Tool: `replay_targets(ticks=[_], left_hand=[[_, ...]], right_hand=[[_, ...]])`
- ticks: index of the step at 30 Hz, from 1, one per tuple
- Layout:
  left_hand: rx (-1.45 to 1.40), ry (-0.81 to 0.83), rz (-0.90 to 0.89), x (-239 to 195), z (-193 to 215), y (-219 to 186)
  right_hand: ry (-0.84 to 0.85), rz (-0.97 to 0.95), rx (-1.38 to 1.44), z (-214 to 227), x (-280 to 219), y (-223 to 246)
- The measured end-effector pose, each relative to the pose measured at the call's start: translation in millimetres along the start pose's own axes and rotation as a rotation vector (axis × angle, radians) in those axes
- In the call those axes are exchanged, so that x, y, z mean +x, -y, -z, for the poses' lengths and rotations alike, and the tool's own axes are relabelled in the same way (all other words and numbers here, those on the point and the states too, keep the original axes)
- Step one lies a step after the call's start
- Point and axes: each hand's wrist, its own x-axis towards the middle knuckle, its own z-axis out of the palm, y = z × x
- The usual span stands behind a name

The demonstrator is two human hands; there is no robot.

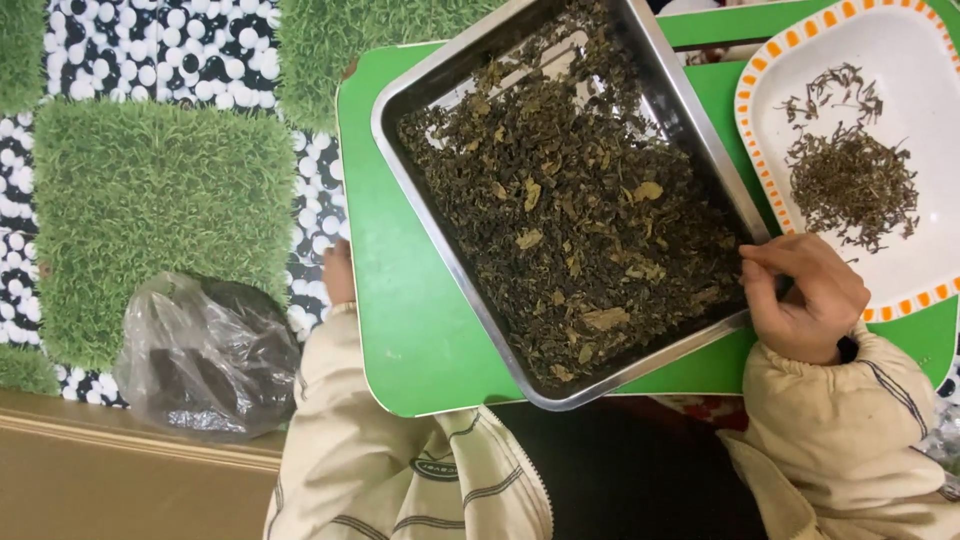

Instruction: Sorting dried tea leaves by hand to remove stems and debris into a separate tray

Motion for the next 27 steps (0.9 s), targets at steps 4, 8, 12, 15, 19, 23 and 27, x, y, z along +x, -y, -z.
replay_targets(ticks=[4,8,12,15,19,23,27], left_hand=[[-0.075,-0.030,0.013,-10.3,7.5,-7.9],[-0.164,-0.071,0.024,-22.9,18.3,-10.0],[-0.257,-0.110,0.031,-37.0,24.2,-9.7],[-0.326,-0.138,0.022,-39.1,29.4,-11.1],[-0.424,-0.164,-0.009,-37.8,33.5,-19.0],[-0.522,-0.186,-0.029,-47.3,40.8,-24.5],[-0.624,-0.206,-0.043,-57.2,40.2,-27.4]], right_hand=[[-0.020,0.002,0.003,-1.8,0.7,0.4],[0.005,-0.012,-0.041,-0.8,0.8,4.2],[0.028,-0.067,-0.044,-0.8,-1.4,1.8],[0.028,-0.063,-0.044,-3.3,0.7,2.5],[0.011,-0.033,-0.089,-3.2,0.0,1.6],[0.038,-0.152,-0.094,-3.2,-0.9,9.2],[0.084,-0.136,-0.149,-0.7,2.2,4.9]])
